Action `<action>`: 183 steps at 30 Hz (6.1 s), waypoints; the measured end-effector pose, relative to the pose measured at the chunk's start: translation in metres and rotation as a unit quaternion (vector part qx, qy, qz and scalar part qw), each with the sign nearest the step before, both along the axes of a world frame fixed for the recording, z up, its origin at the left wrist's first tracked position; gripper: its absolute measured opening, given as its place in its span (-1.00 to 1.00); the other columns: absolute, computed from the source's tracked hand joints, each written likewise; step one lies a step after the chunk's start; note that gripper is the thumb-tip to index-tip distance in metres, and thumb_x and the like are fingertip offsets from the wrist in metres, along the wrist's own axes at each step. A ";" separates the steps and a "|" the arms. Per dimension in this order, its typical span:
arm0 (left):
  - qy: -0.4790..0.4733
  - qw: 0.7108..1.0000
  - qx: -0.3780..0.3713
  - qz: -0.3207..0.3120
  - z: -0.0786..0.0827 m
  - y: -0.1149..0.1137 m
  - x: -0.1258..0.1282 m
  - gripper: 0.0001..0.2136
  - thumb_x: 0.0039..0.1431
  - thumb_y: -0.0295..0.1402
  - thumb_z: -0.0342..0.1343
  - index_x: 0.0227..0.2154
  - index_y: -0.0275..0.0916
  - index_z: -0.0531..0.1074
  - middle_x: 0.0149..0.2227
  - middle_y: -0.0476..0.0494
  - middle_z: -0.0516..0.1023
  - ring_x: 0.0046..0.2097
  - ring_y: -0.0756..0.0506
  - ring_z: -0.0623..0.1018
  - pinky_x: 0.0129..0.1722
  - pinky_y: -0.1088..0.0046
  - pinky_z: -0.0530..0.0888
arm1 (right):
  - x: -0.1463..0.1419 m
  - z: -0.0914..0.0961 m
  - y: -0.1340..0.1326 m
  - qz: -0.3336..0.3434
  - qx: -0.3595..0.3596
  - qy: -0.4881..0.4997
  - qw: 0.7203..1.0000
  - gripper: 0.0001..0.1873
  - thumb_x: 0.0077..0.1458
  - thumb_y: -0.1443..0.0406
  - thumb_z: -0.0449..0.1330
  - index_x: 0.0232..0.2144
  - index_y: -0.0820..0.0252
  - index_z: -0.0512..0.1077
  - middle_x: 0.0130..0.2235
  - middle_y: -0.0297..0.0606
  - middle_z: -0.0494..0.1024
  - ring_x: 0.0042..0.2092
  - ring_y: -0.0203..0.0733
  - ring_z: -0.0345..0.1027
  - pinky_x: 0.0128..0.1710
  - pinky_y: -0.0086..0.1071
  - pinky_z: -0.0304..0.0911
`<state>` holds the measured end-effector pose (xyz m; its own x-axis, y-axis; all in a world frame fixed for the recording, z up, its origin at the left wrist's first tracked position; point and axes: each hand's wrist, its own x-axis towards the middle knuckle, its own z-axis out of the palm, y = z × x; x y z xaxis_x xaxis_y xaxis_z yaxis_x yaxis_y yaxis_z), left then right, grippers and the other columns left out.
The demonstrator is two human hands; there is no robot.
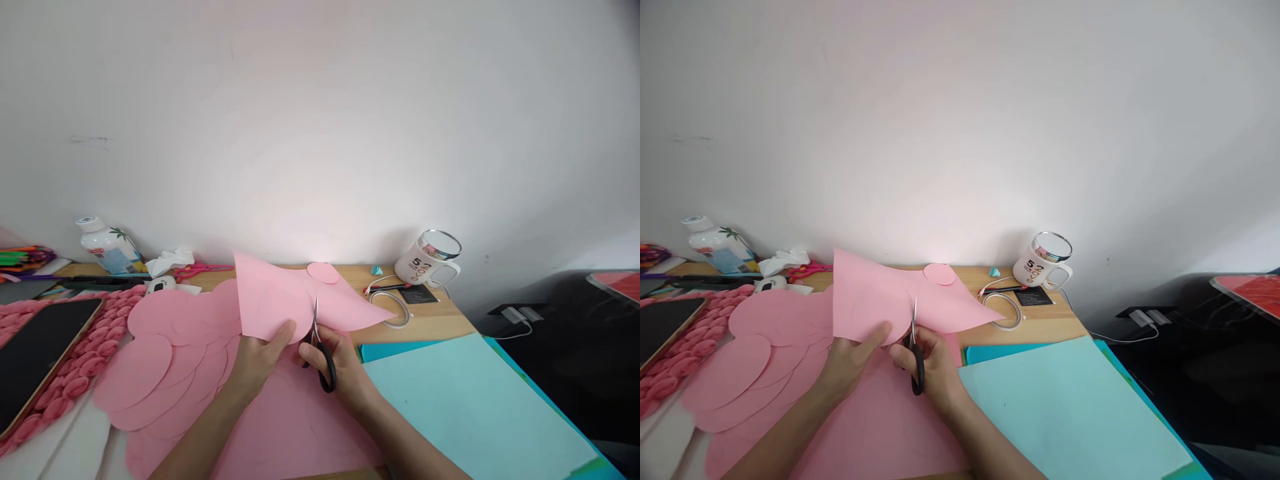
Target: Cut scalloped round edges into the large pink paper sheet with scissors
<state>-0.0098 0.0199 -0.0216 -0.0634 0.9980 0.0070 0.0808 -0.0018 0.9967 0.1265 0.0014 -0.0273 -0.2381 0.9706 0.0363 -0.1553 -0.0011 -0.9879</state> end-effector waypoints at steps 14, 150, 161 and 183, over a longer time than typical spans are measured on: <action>0.013 0.999 -0.031 0.002 0.005 -0.002 -0.002 -0.84 -0.07 -0.23 0.10 -0.48 -0.22 0.41 -0.51 -0.07 0.48 -0.24 -0.18 0.48 -0.27 0.31 0.44 | -0.001 0.007 -0.003 0.030 -0.009 -0.021 0.999 -0.71 -0.03 0.11 0.17 -0.56 0.22 0.33 -0.55 -0.35 0.30 -0.44 -0.26 0.16 -0.41 -0.40 0.09; -0.021 0.999 -0.005 -0.027 0.012 -0.008 0.007 -0.81 -0.11 -0.26 0.16 -0.41 -0.22 0.44 -0.44 -0.07 0.54 -0.34 -0.15 0.52 -0.37 0.35 0.46 | 0.000 0.000 0.001 0.047 0.008 0.077 0.996 -0.65 -0.17 0.11 0.31 -0.51 0.22 0.28 -0.49 -0.43 0.16 -0.46 -0.35 0.02 -0.48 -0.47 -0.02; 0.003 1.000 0.013 -0.014 0.010 -0.008 0.006 -0.79 -0.09 -0.25 0.14 -0.37 -0.21 0.44 -0.34 -0.09 0.54 -0.24 -0.16 0.50 -0.27 0.33 0.46 | -0.001 -0.004 0.000 0.034 0.008 0.054 0.998 -0.59 -0.16 0.00 0.26 -0.48 0.23 0.33 -0.49 -0.37 0.23 -0.43 -0.30 0.07 -0.45 -0.45 0.04; -0.087 0.989 -0.054 -0.106 0.008 -0.002 -0.002 -0.80 -0.05 -0.26 0.11 -0.60 -0.22 0.24 -0.63 0.07 0.26 -0.55 0.01 0.31 -0.56 0.45 0.36 | -0.002 -0.006 0.000 0.024 -0.009 0.042 0.999 -0.62 -0.16 0.03 0.26 -0.58 0.21 0.30 -0.67 -0.45 0.26 -0.58 -0.34 0.16 -0.56 -0.45 0.08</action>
<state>-0.0120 0.0178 -0.0131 0.1567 0.9833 -0.0926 -0.0824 0.1065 0.9909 0.1247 0.0012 -0.0335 -0.2817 0.9586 0.0404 -0.2362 -0.0284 -0.9713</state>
